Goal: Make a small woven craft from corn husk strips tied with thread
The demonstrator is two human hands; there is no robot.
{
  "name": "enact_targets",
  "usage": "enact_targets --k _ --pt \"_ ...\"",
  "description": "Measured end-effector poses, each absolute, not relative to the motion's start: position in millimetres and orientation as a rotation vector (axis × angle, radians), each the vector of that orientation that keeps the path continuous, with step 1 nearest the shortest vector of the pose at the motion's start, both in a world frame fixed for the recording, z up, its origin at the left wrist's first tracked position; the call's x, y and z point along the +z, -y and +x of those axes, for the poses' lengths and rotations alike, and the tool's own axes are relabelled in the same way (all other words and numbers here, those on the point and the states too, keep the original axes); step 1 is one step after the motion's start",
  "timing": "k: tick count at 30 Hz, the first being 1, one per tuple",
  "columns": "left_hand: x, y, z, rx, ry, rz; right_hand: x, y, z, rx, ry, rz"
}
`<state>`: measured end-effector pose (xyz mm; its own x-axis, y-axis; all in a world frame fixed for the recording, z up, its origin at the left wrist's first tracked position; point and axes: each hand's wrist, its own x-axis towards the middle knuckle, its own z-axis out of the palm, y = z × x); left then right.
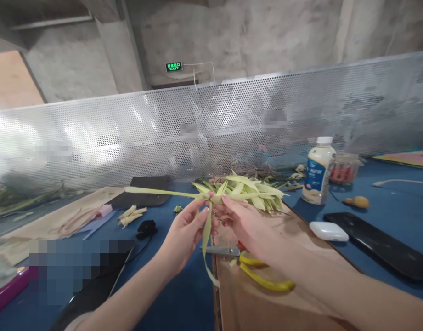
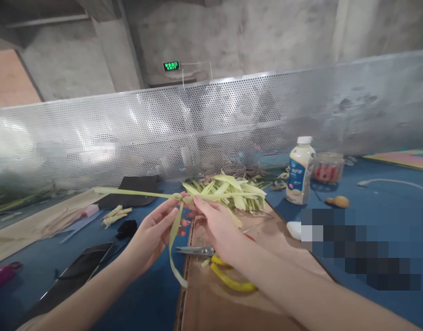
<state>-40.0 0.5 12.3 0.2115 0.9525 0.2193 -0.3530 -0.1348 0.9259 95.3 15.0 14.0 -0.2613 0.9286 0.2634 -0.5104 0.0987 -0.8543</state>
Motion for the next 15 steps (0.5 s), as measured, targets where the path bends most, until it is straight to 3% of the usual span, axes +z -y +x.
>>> enact_targets --k 6,15 --pt "15.6 1.0 -40.9 1.314 -0.736 1.198 14.7 -15.2 96.9 1.560 1.145 -0.503" --pt "14.4 1.1 -40.8 1.338 -0.800 1.348 16.2 -16.1 95.9 1.386 1.045 -0.630"
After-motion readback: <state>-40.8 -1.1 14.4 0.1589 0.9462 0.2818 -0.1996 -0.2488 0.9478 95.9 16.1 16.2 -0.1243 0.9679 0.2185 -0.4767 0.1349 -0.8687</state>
